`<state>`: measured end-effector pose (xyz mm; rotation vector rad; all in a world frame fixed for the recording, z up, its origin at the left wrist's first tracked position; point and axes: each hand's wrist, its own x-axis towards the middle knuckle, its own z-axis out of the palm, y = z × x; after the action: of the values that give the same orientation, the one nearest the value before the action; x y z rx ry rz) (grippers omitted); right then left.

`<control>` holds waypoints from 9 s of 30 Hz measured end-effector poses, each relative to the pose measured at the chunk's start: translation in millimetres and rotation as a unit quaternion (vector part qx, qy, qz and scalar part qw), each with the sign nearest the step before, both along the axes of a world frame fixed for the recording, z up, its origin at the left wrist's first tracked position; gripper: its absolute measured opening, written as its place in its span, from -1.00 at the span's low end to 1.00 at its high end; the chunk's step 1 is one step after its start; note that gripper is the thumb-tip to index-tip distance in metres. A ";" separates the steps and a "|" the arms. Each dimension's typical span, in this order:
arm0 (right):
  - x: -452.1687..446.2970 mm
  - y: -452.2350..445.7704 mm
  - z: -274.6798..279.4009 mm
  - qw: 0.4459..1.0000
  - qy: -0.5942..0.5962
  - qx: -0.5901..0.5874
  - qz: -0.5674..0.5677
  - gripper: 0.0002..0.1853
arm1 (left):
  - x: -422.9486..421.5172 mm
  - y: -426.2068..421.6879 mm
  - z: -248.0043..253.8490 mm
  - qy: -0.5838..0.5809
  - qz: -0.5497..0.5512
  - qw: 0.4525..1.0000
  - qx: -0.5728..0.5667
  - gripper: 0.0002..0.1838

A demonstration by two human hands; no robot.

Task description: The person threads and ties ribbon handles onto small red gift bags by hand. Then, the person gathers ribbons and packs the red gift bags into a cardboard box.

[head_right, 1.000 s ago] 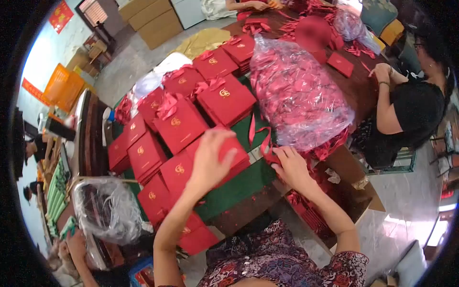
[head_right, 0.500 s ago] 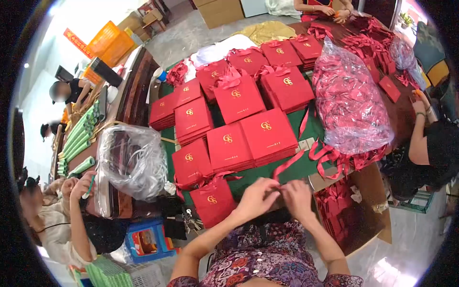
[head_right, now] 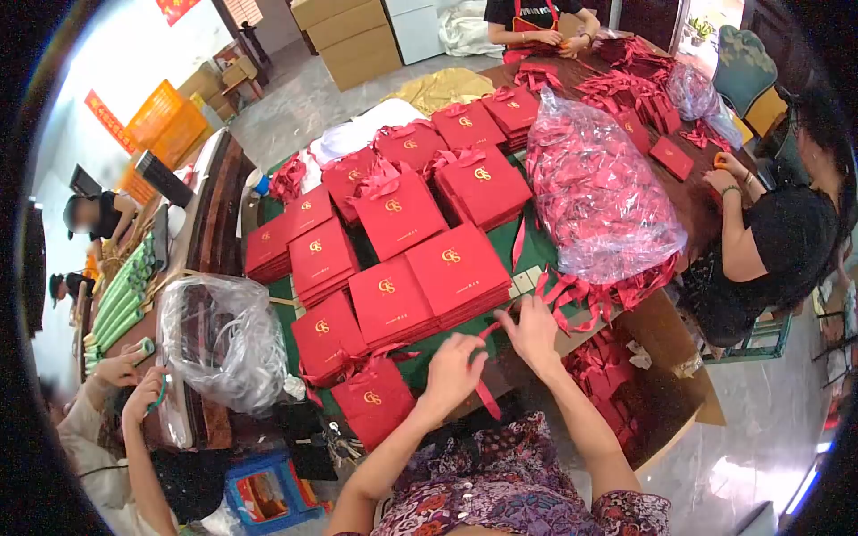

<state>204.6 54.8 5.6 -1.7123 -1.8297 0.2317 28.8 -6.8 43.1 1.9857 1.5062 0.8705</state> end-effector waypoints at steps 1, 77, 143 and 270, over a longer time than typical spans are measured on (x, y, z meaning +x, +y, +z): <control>-4.7 3.1 -5.5 1.000 0.003 0.004 0.000 -0.67 | -5.4 13.1 13.6 0.021 0.012 0.999 0.035 -0.77; -8.3 -52.1 23.0 0.968 0.230 -0.064 0.079 -0.87 | -2.9 14.6 -10.5 -0.030 0.007 0.996 -0.086 -0.73; 62.9 -73.4 142.0 0.894 0.178 -0.300 0.281 -0.73 | -21.0 19.4 -38.8 -0.017 0.091 0.995 -0.044 -0.71; -9.3 -17.1 5.5 0.828 0.408 -0.344 0.171 -0.87 | -9.1 0.9 -26.8 -0.121 0.158 0.979 -0.042 -0.84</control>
<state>195.3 37.7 11.1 -1.2967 -1.4024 1.6658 19.7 -5.9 16.3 1.5402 1.7061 1.1106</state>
